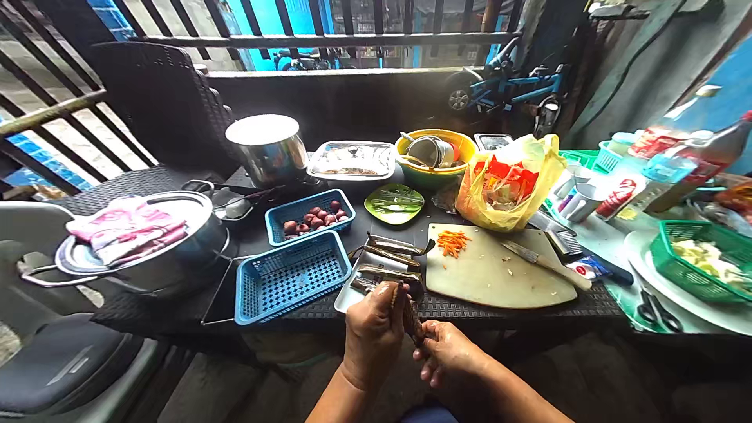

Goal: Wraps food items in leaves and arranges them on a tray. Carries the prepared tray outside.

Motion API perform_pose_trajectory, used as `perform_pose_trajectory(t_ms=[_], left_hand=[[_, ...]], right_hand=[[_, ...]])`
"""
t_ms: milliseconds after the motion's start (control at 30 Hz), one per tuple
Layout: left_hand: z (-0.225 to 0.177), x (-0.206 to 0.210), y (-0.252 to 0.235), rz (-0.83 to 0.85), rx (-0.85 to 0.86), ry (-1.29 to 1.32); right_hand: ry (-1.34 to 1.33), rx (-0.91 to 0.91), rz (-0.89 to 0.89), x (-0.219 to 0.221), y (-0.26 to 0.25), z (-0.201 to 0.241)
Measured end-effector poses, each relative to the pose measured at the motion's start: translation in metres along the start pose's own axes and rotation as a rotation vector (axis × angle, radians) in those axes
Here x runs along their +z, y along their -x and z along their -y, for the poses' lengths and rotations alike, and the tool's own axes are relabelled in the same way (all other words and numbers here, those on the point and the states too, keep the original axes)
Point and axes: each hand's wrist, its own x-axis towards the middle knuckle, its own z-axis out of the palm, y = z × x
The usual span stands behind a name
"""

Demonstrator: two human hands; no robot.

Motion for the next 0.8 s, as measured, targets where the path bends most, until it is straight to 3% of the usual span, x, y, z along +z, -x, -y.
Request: perform_pose_trajectory(t_ms=[133, 200, 433, 633, 800], left_hand=[[0.0, -0.006, -0.009, -0.051, -0.075, 0.048], [0.001, -0.014, -0.019, -0.101, -0.194, 0.052], [0.041, -0.029, -0.027, -0.111, -1.067, 0.101], [0.065, -0.025, 0.005, -0.175, -1.4, 0.335], [0.069, -0.022, 0.01, -0.266, -1.519, 0.507]], right_hand=[[-0.039, -0.171, 0.02, -0.005, -0.005, -0.011], [0.038, -0.25, -0.012, -0.008, 0.0, -0.014], [0.234, -0.578, 0.028, -0.011, 0.023, -0.023], [0.203, -0.444, -0.038, -0.002, 0.024, -0.033], [0.048, -0.4, 0.003, 0.0, 0.016, -0.042]])
